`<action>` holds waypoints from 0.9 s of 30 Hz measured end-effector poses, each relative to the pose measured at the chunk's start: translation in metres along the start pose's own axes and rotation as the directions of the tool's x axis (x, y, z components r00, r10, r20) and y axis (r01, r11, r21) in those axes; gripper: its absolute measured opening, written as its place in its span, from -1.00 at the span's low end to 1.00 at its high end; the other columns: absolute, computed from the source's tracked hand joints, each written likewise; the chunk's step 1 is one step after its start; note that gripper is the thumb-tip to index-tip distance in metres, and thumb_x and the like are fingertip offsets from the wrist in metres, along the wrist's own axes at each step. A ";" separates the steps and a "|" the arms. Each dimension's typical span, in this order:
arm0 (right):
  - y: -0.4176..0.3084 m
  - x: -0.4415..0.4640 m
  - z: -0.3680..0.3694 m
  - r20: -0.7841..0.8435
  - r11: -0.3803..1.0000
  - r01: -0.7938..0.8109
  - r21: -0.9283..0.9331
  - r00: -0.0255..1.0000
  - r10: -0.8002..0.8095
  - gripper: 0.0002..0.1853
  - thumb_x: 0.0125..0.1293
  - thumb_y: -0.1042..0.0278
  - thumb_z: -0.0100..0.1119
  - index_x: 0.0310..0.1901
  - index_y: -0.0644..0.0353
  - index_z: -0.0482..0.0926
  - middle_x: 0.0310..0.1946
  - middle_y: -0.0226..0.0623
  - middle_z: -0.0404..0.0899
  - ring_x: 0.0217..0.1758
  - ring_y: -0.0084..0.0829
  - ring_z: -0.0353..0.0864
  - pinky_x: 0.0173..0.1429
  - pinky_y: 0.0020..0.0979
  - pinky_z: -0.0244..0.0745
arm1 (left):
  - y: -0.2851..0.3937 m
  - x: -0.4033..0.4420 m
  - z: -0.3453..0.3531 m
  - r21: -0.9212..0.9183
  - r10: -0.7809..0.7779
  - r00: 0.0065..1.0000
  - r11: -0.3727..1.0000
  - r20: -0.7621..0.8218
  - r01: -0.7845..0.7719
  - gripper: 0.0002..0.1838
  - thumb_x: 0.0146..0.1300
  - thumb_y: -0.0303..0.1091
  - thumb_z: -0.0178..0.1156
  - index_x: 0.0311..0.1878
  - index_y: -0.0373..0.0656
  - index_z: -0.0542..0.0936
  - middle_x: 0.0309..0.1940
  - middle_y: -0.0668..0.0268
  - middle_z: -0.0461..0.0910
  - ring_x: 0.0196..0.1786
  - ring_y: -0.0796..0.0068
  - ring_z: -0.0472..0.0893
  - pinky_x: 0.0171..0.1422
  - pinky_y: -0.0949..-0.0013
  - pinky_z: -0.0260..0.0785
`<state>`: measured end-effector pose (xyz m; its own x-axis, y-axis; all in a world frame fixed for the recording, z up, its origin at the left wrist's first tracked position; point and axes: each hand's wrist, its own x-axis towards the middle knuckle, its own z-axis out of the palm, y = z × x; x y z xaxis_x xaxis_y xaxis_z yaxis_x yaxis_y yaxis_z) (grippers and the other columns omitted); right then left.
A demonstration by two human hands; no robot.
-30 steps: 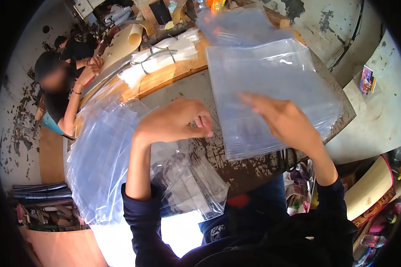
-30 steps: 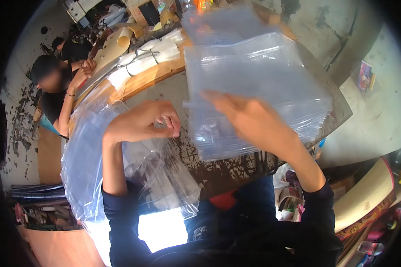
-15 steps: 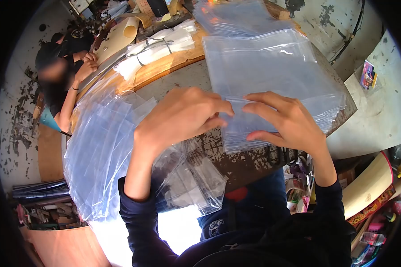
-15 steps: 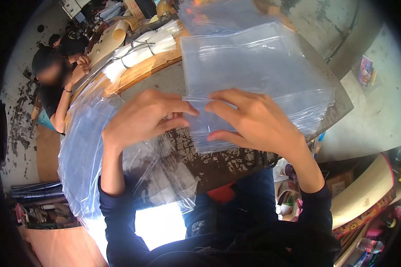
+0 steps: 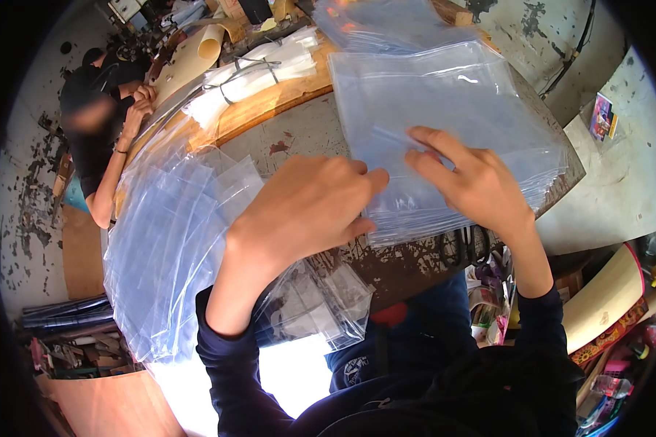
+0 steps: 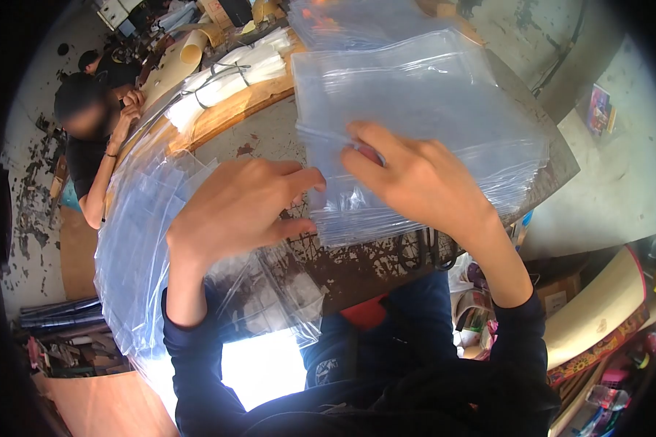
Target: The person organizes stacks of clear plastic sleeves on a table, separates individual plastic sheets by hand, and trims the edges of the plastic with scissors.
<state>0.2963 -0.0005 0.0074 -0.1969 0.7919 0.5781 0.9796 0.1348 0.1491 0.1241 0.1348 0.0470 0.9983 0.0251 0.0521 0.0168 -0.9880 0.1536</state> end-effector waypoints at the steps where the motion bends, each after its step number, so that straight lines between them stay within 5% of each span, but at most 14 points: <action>1: 0.001 -0.001 0.002 0.004 1.000 0.014 0.028 1.000 -0.015 -0.71 -0.06 0.55 0.14 -0.21 0.15 0.51 -0.09 -0.22 0.49 -0.32 -0.35 0.62 -0.39 -0.44 0.57 | -0.002 0.001 0.003 0.047 0.011 0.999 0.999 -0.039 -0.009 -0.72 -0.04 -0.30 0.33 -0.25 -0.14 0.53 -0.50 0.29 0.59 -0.42 0.31 0.61 -0.36 0.29 0.41; 8: 0.000 -0.002 -0.001 0.070 0.983 0.014 0.182 0.997 -0.027 -0.67 -0.08 0.45 0.24 -0.19 0.19 0.50 -0.05 -0.22 0.49 -0.24 -0.22 0.60 -0.26 -0.33 0.57 | -0.006 0.005 0.004 0.049 0.021 0.981 0.999 -0.191 -0.011 -0.82 0.01 -0.40 0.27 -0.28 -0.11 0.54 -0.56 0.25 0.56 -0.46 0.21 0.57 -0.40 0.25 0.38; 14: -0.002 -0.003 0.004 0.028 0.997 -0.067 0.039 0.997 0.065 -0.74 0.04 0.47 0.16 -0.17 0.09 0.47 -0.09 -0.22 0.48 -0.35 -0.28 0.62 -0.36 -0.38 0.58 | 0.007 0.006 -0.002 0.142 -0.042 0.903 0.983 -0.427 0.113 -0.87 0.02 -0.39 0.26 -0.37 -0.14 0.51 -0.61 0.23 0.53 -0.49 0.22 0.56 -0.43 0.25 0.36; 18: -0.001 -0.001 0.000 0.017 1.000 -0.006 -0.007 1.000 0.006 -0.70 0.04 0.56 0.09 -0.15 0.06 0.49 -0.04 -0.25 0.45 -0.39 -0.31 0.63 -0.37 -0.41 0.59 | 0.009 -0.002 -0.010 0.017 -0.024 0.975 0.999 -0.222 0.028 -0.84 0.02 -0.36 0.27 -0.34 -0.13 0.53 -0.58 0.26 0.55 -0.48 0.21 0.57 -0.41 0.25 0.37; 20: -0.001 -0.002 0.000 0.022 0.996 -0.054 0.074 0.998 0.053 -0.68 -0.03 0.64 0.12 -0.17 0.14 0.53 0.03 -0.27 0.46 -0.38 -0.25 0.62 -0.34 -0.40 0.58 | 0.008 -0.001 0.002 0.141 0.015 0.998 0.990 -0.062 -0.006 -0.83 0.01 -0.33 0.29 -0.36 -0.12 0.52 -0.54 0.30 0.57 -0.45 0.23 0.58 -0.39 0.25 0.39; 27: 0.001 -0.006 0.001 0.036 0.991 0.025 0.128 0.999 -0.030 -0.78 -0.01 0.55 0.11 -0.26 0.25 0.46 -0.08 -0.22 0.46 -0.27 -0.28 0.61 -0.30 -0.39 0.58 | 0.009 0.005 0.008 0.284 0.003 0.988 0.958 -0.152 0.041 -0.86 0.06 -0.31 0.23 -0.44 -0.12 0.48 -0.58 0.30 0.55 -0.48 0.27 0.59 -0.39 0.24 0.39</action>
<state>0.2984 -0.0049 0.0035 -0.2242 0.8084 0.5442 0.9715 0.2295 0.0593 0.1299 0.1252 0.0407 0.9784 0.0452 0.2018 0.0726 -0.9888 -0.1305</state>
